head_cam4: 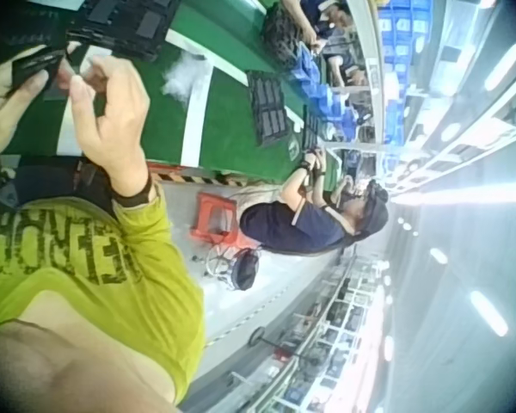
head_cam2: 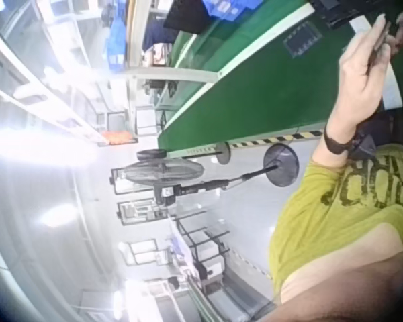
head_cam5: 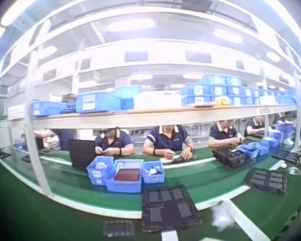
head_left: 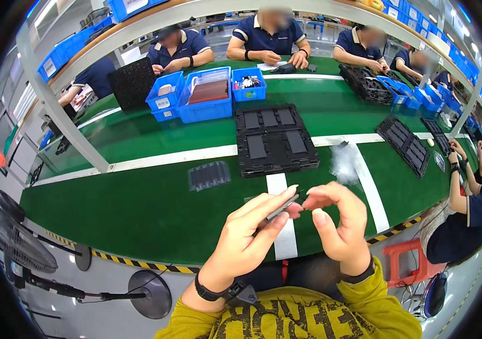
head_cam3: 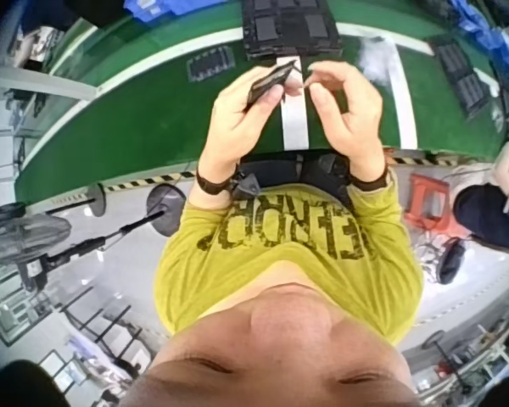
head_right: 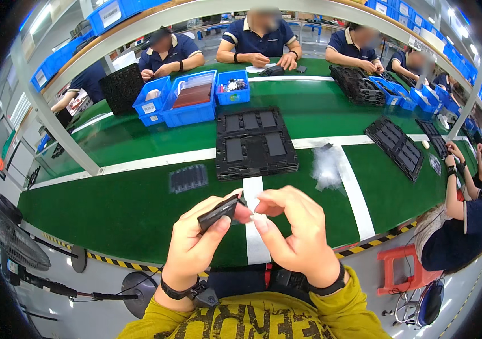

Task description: Manual assembly of black plastic components and electronics labels on a factory line.

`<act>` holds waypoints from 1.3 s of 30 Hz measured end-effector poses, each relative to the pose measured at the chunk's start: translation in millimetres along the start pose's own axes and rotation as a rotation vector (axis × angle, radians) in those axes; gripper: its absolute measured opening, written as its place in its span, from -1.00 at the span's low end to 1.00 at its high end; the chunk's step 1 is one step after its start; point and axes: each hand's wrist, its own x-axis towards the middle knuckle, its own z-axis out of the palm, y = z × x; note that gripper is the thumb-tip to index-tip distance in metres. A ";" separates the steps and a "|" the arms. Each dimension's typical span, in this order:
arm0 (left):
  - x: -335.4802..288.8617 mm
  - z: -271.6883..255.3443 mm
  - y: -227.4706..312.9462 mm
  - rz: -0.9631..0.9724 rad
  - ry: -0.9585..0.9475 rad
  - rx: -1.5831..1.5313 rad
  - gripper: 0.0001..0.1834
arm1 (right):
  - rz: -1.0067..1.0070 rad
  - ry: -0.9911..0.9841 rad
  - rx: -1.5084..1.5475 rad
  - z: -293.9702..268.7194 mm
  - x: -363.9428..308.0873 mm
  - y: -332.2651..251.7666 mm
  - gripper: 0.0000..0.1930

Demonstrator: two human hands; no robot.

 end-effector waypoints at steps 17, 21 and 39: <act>-1.9 13.3 1.7 -0.019 -0.016 0.060 -0.55 | -0.154 0.034 -0.131 -0.4 11.0 -6.5 -0.87; -0.8 16.0 -3.0 0.005 0.004 0.112 -0.53 | -0.157 0.055 -0.157 1.6 11.3 -6.1 -0.88; 1.1 22.6 -7.1 -0.188 0.056 -0.551 -0.54 | 0.048 -0.052 0.141 11.9 -3.2 3.6 -0.93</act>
